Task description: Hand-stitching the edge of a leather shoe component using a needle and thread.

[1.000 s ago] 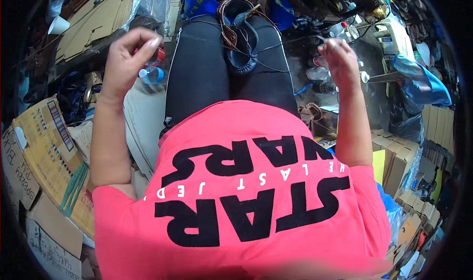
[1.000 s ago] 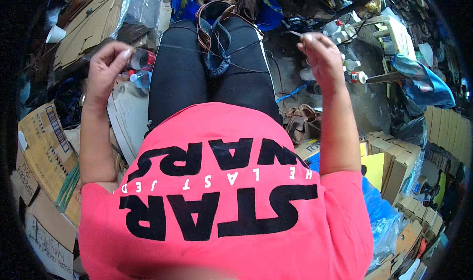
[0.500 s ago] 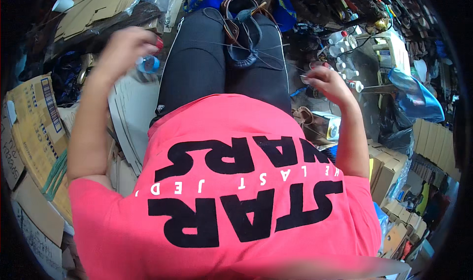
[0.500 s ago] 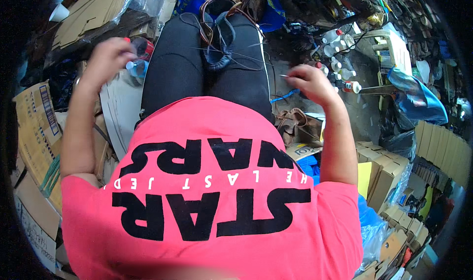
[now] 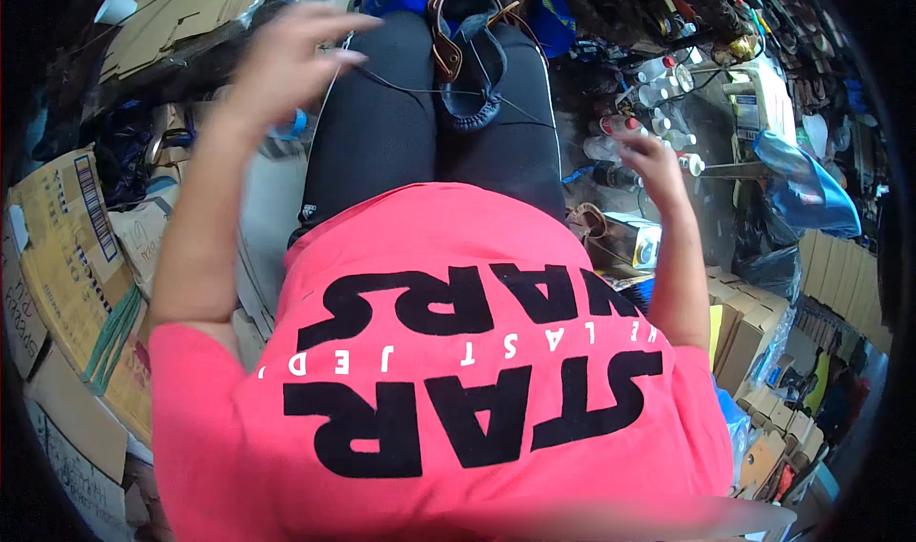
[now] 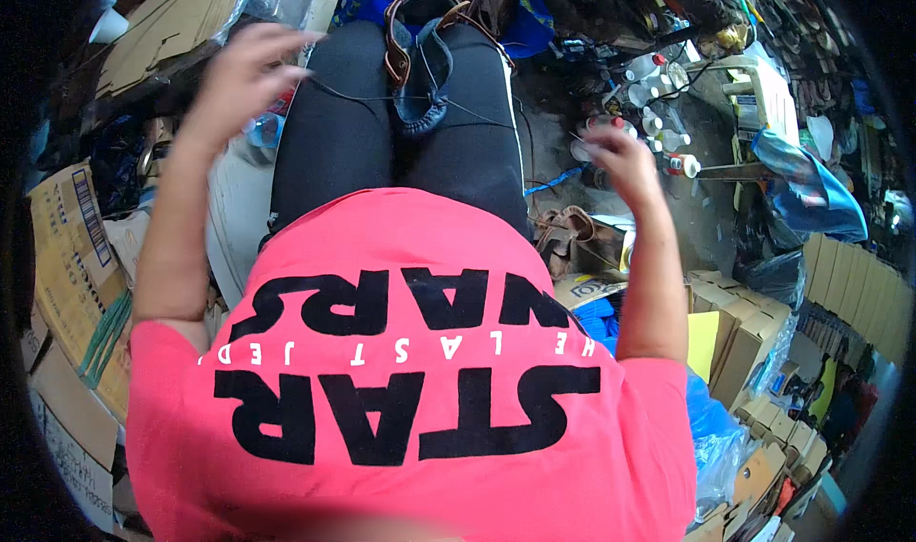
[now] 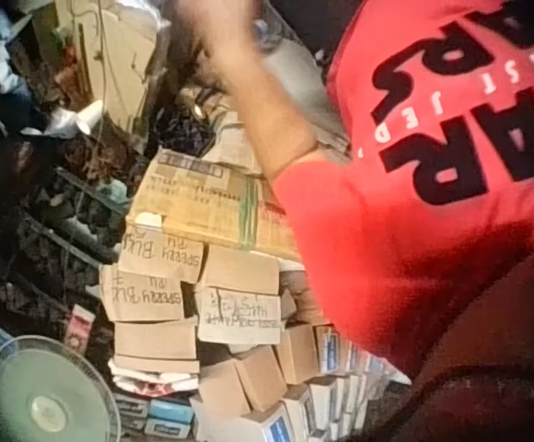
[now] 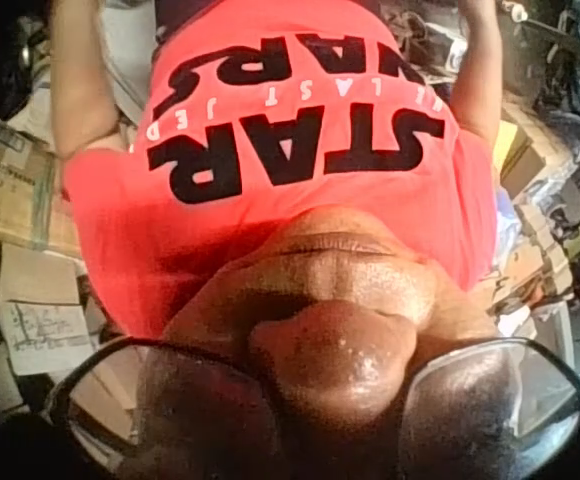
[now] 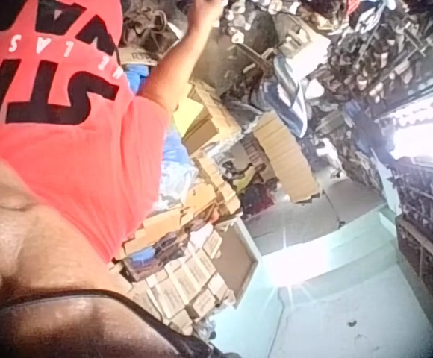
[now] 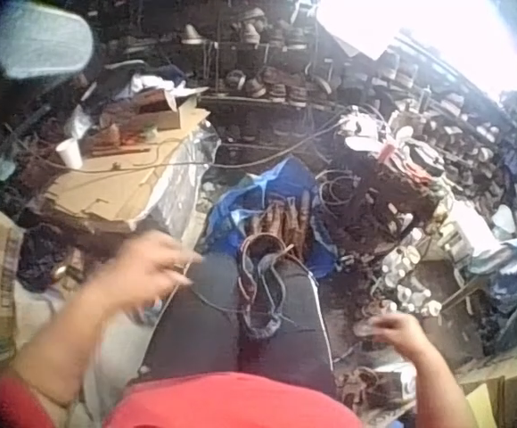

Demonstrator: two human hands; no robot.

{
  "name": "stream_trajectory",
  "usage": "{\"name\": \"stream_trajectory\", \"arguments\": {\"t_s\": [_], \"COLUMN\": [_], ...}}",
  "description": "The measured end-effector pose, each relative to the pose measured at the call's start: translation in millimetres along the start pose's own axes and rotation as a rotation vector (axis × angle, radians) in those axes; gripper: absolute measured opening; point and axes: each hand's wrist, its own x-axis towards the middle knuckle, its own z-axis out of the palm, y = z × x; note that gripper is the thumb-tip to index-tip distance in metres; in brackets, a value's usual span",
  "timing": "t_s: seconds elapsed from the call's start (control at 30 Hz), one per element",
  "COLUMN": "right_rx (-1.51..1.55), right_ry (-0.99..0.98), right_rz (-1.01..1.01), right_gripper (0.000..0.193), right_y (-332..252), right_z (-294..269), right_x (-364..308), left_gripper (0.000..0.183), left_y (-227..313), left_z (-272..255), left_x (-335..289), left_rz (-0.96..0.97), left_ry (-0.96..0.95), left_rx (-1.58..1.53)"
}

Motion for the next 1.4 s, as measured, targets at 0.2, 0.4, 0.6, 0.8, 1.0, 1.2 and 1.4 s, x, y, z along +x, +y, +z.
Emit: {"name": "stream_trajectory", "arguments": {"t_s": [0.2, 0.4, 0.6, 0.8, 1.0, 1.2, 1.4], "right_rx": [0.036, -0.057, 0.046, 0.010, -0.072, -0.244, -0.475], "right_ry": [-0.154, -0.214, -0.233, -0.107, 0.015, -0.004, -0.090], "right_rz": [-0.520, -0.496, -0.603, -0.645, -0.722, -0.777, -0.815], "right_gripper": [0.016, 0.016, 0.016, 0.016, 0.018, 0.020, 0.021], "right_y": [-119.7, -119.5, -117.3, -111.3, -113.4, -126.0, -143.5], "right_z": [72.1, 80.3, 88.6, 98.2, 102.5, 95.3, 87.2], "right_x": [40.0, 49.4, 50.1, 36.7, 19.9, 14.0, 13.2], "left_gripper": [0.021, 0.017, 0.019, 0.019, 0.025, 0.029, 0.030], "left_y": [63.8, 53.9, 43.3, 40.0, 40.0, 41.5, 42.0], "left_z": [69.4, 74.9, 86.2, 83.2, 81.9, 80.6, 81.2], "left_x": [57.4, 71.5, 71.7, 71.3, 71.2, 70.8, 71.5], "left_rz": [0.243, 0.158, 0.137, 0.109, 0.149, 0.128, 0.172], "left_ry": [-0.242, -0.445, -0.489, -0.570, -0.649, -0.696, -0.710], "left_rx": [-0.312, -0.358, -0.558, -0.661, -0.625, -0.613, -0.557]}}
